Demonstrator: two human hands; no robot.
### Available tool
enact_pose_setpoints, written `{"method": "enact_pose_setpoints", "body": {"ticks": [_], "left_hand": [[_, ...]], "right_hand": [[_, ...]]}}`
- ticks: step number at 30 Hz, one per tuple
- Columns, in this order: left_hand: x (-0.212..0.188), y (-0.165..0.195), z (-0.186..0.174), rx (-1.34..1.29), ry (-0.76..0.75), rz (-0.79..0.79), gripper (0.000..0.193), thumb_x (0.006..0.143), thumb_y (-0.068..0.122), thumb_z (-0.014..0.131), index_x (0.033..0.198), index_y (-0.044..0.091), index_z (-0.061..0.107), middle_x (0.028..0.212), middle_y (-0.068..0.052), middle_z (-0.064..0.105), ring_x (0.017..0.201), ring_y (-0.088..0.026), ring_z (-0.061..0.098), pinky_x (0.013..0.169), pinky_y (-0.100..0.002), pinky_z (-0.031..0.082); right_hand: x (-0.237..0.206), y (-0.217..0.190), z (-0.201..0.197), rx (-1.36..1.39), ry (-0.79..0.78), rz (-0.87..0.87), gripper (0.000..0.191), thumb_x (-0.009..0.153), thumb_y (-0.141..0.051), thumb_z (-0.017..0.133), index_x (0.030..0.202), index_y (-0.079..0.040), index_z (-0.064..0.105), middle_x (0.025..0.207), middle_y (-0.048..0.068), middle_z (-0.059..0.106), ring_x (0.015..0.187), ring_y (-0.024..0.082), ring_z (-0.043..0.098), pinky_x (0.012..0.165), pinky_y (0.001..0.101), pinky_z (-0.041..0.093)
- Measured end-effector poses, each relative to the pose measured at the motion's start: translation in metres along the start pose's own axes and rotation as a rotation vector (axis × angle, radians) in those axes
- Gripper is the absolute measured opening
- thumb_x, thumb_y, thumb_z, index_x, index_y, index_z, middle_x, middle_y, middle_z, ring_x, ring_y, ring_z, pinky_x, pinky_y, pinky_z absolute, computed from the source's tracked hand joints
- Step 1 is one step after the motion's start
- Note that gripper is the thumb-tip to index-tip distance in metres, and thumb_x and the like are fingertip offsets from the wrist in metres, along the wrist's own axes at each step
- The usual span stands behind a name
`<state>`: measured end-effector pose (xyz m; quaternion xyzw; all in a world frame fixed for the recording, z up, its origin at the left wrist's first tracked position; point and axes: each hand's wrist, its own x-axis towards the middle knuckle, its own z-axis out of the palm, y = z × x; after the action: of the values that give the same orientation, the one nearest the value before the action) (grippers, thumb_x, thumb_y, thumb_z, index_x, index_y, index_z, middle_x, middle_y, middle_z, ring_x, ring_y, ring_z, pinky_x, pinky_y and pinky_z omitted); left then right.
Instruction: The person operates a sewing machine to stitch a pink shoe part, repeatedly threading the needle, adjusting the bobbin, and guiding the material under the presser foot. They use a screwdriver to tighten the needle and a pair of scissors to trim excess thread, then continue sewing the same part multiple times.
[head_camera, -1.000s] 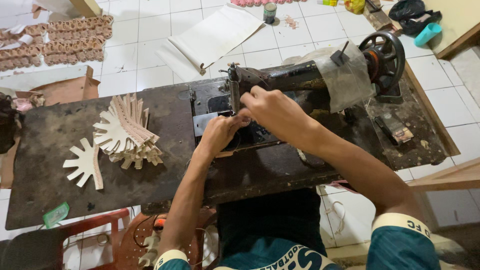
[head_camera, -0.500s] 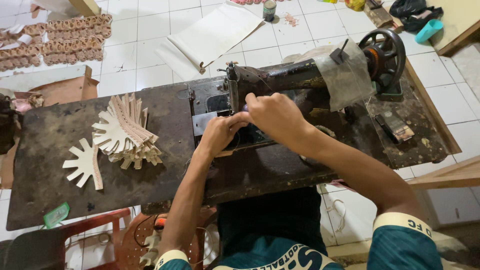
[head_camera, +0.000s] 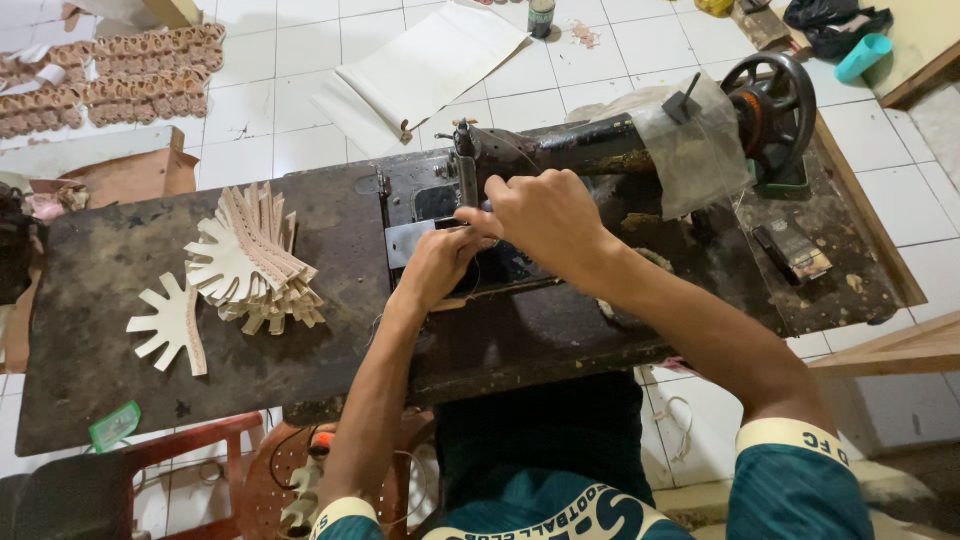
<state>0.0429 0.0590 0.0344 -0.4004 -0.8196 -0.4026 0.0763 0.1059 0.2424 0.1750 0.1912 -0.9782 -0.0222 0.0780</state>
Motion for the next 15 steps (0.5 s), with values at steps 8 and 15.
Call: {"method": "enact_pose_setpoints", "body": {"ticks": [8, 15], "left_hand": [[0.002, -0.006, 0.003, 0.002, -0.002, 0.05, 0.016, 0.095, 0.01, 0.067, 0.11, 0.008, 0.073, 0.087, -0.017, 0.074, 0.075, -0.036, 0.071, 0.066, -0.046, 0.053], [-0.001, 0.004, 0.0, 0.077, -0.08, -0.02, 0.016, 0.095, 0.01, 0.067, 0.107, 0.008, 0.077, 0.08, -0.018, 0.072, 0.068, -0.036, 0.07, 0.066, -0.046, 0.052]], "right_hand": [[-0.015, 0.006, -0.008, 0.235, 0.326, -0.144, 0.036, 0.087, -0.034, 0.072, 0.104, -0.002, 0.069, 0.075, 0.01, 0.07, 0.064, 0.024, 0.073, 0.055, 0.0318, 0.058], [-0.009, 0.0, -0.009, 0.297, 0.133, -0.084, 0.049, 0.093, -0.043, 0.07, 0.103, 0.005, 0.064, 0.076, 0.015, 0.071, 0.063, 0.024, 0.072, 0.054, 0.0305, 0.058]]}}
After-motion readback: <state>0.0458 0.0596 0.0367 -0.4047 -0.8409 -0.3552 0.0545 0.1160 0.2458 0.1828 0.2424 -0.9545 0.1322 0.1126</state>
